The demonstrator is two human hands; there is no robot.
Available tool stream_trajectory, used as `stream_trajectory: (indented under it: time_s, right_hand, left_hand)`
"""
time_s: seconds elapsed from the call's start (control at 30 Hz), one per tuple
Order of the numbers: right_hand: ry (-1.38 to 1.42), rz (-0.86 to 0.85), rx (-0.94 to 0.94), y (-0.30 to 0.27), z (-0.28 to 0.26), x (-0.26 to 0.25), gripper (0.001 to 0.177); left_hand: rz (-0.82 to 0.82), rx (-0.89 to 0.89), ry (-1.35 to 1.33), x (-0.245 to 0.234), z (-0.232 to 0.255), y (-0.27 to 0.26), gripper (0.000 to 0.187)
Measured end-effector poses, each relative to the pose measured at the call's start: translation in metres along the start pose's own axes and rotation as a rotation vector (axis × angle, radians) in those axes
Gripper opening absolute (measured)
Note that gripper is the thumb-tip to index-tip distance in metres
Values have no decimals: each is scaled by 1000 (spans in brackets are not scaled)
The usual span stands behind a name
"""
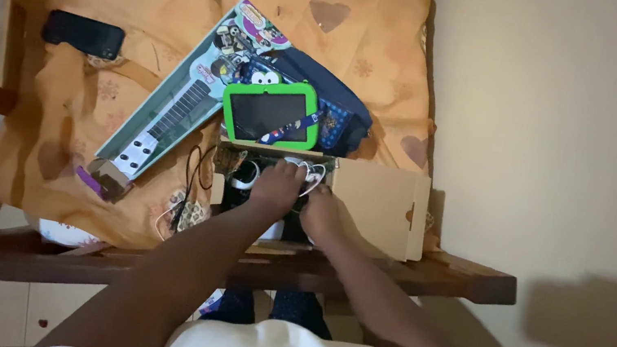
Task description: The person organizes various items on a bed, including a toy guitar, a tablet, a pencil case, and several cables. They place the items into a cardboard box, arranging them carefully. The person then closes the box and places it on the bed.
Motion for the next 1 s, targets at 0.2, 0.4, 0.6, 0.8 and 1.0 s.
stream_trajectory:
  time_s: [0.2,0.4,0.6,0.8,1.0]
  right_hand:
    - [-125,118,39,-27,-57,-64,20]
    - [-210,-51,-125,-26,-81,-77,62]
    - [-698,186,-433,-27,-22,-14,70]
    - [-701,-562,125,-10,-45,-32,90]
    - [-656,-305,212,-12,-71,-57,51]
  left_hand:
    - [-68,147,332,28,19,27,34]
    - [-35,220,650,-17,25,7,46]
    - [9,219,196,-27,-3,-6,40]
    - [215,300,-239,-32,-34,-36,58]
    - [236,296,-18,-49,-37,-83,61]
Point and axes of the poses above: each hand's wrist, its own y-axis towards the middle knuckle, its own x-axis out of the palm, z = x × y, the point moved 7 cm from there along y, towards the middle knuckle, and after that the axes turned 5 degrees about y, right-handed, at the moved point
